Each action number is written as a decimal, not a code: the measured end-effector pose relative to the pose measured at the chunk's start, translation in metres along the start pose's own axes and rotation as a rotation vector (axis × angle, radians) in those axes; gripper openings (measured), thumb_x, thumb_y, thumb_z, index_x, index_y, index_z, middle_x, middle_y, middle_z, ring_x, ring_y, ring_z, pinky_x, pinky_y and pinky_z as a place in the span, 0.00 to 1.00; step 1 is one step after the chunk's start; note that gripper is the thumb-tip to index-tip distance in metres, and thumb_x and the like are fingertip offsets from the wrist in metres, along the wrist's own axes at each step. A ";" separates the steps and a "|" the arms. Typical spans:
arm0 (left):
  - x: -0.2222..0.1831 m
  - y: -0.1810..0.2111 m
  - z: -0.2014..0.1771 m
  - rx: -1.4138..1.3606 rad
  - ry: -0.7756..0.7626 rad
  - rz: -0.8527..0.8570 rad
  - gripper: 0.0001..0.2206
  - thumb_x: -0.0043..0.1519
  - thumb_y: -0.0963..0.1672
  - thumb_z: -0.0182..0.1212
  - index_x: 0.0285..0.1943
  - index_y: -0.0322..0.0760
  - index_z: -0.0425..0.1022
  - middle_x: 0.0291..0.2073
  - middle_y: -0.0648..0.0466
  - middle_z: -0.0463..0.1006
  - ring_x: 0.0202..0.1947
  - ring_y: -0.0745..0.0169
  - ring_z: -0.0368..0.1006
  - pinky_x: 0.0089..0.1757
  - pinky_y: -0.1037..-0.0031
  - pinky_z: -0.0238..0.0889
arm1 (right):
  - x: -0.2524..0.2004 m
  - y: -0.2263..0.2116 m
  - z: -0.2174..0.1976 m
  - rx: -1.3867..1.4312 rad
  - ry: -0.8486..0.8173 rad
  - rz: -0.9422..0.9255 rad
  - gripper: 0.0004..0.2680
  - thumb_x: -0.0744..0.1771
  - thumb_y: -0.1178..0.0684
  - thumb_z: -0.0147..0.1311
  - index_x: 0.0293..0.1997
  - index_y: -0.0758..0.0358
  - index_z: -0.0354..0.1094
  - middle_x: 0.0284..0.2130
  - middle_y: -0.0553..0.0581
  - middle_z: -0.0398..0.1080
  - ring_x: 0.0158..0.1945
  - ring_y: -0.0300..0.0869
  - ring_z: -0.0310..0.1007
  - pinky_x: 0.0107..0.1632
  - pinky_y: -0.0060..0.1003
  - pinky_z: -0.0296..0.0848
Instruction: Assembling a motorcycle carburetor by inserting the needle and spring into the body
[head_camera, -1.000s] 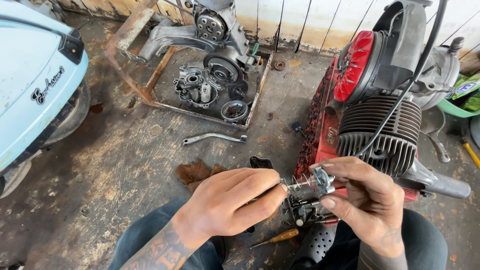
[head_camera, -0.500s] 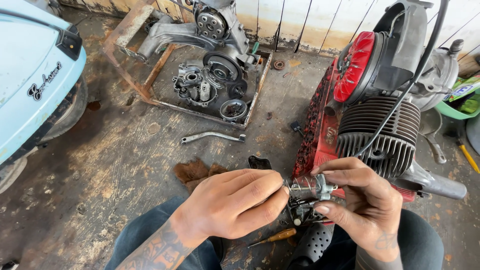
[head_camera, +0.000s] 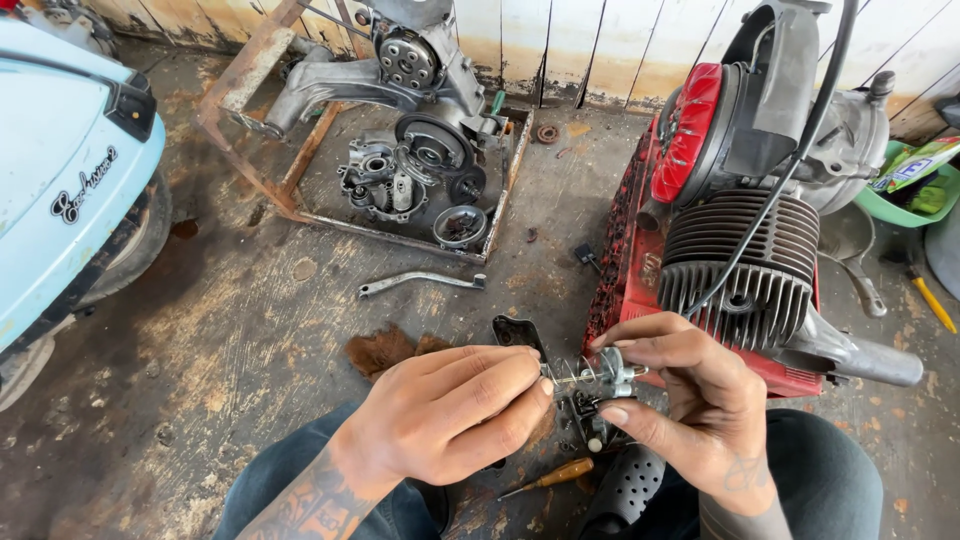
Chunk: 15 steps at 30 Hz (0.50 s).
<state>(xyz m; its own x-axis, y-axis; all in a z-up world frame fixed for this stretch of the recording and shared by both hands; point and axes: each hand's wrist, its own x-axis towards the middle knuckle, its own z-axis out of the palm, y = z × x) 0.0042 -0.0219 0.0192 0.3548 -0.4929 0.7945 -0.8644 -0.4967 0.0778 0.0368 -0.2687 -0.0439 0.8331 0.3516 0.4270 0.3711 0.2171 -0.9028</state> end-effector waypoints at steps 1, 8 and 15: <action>0.001 0.000 0.001 0.001 -0.001 0.002 0.04 0.59 0.35 0.69 0.39 0.29 0.79 0.42 0.47 0.78 0.38 0.53 0.82 0.41 0.68 0.80 | 0.001 -0.002 -0.001 0.001 0.000 -0.002 0.16 0.58 0.69 0.65 0.47 0.69 0.68 0.51 0.71 0.72 0.50 0.48 0.77 0.53 0.37 0.78; 0.000 0.002 0.007 0.038 0.006 -0.012 0.05 0.59 0.36 0.70 0.40 0.30 0.78 0.44 0.48 0.78 0.39 0.55 0.82 0.42 0.68 0.80 | 0.003 -0.003 -0.001 -0.034 0.010 -0.050 0.17 0.58 0.66 0.64 0.49 0.67 0.65 0.51 0.70 0.71 0.52 0.49 0.76 0.56 0.41 0.77; 0.001 0.005 0.015 0.072 0.022 -0.030 0.05 0.58 0.36 0.70 0.38 0.33 0.78 0.42 0.50 0.78 0.38 0.59 0.80 0.44 0.68 0.78 | 0.007 0.005 0.008 -0.030 -0.031 0.004 0.24 0.57 0.60 0.68 0.58 0.66 0.64 0.43 0.60 0.74 0.51 0.48 0.77 0.56 0.41 0.75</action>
<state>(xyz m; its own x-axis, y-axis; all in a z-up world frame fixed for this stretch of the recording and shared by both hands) 0.0050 -0.0354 0.0112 0.3718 -0.4615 0.8055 -0.8253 -0.5616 0.0592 0.0414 -0.2579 -0.0450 0.8217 0.3804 0.4245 0.3805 0.1883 -0.9054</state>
